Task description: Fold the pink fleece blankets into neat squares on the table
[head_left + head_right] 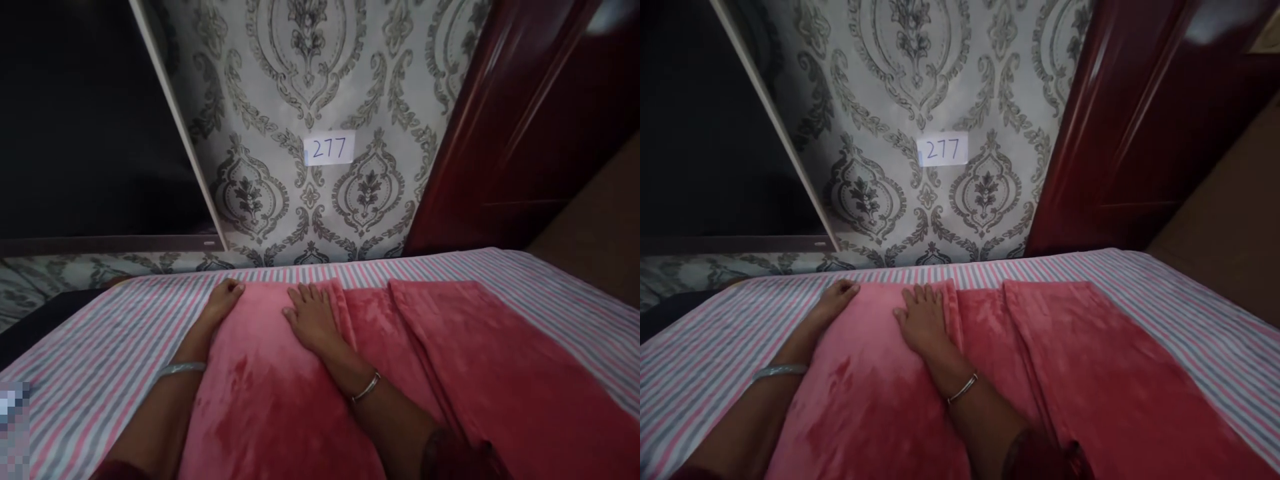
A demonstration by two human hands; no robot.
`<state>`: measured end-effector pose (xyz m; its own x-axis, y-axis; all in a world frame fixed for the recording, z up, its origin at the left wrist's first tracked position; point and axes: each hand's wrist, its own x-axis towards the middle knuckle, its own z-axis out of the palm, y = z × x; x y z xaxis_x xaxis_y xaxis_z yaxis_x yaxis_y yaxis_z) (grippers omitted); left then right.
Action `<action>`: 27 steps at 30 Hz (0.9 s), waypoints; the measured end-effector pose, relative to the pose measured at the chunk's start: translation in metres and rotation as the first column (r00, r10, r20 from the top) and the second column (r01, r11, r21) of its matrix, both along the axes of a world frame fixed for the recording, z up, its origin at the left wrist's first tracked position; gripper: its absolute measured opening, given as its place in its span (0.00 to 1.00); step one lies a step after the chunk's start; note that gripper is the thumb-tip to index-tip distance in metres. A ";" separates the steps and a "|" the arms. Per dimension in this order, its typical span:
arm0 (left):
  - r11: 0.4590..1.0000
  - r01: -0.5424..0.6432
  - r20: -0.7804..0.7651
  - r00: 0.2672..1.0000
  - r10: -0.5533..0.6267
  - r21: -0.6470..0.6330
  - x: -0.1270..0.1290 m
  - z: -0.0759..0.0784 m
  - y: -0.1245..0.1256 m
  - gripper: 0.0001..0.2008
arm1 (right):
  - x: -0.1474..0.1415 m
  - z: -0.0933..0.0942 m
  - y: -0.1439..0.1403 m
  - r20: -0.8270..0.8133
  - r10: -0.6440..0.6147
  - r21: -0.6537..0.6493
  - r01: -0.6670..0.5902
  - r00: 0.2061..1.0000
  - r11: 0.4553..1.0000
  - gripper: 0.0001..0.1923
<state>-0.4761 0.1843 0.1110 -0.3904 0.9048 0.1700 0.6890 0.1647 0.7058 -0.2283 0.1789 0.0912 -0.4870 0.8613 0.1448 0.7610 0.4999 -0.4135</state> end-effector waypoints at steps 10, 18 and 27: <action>0.964 0.093 -0.675 0.697 -0.242 -0.249 0.072 -0.027 -0.073 0.33 | 0.002 0.003 -0.001 0.032 -0.016 0.013 0.016 0.999 1.000 0.31; 0.962 0.080 -0.708 0.662 -0.246 -0.260 0.080 -0.023 -0.077 0.32 | 0.008 0.008 -0.004 0.070 -0.085 0.003 0.085 0.994 0.996 0.33; 0.931 0.055 -0.685 0.662 -0.304 -0.360 0.094 -0.003 -0.081 0.33 | 0.078 0.024 -0.075 0.168 -0.004 -0.059 0.014 0.986 0.998 0.33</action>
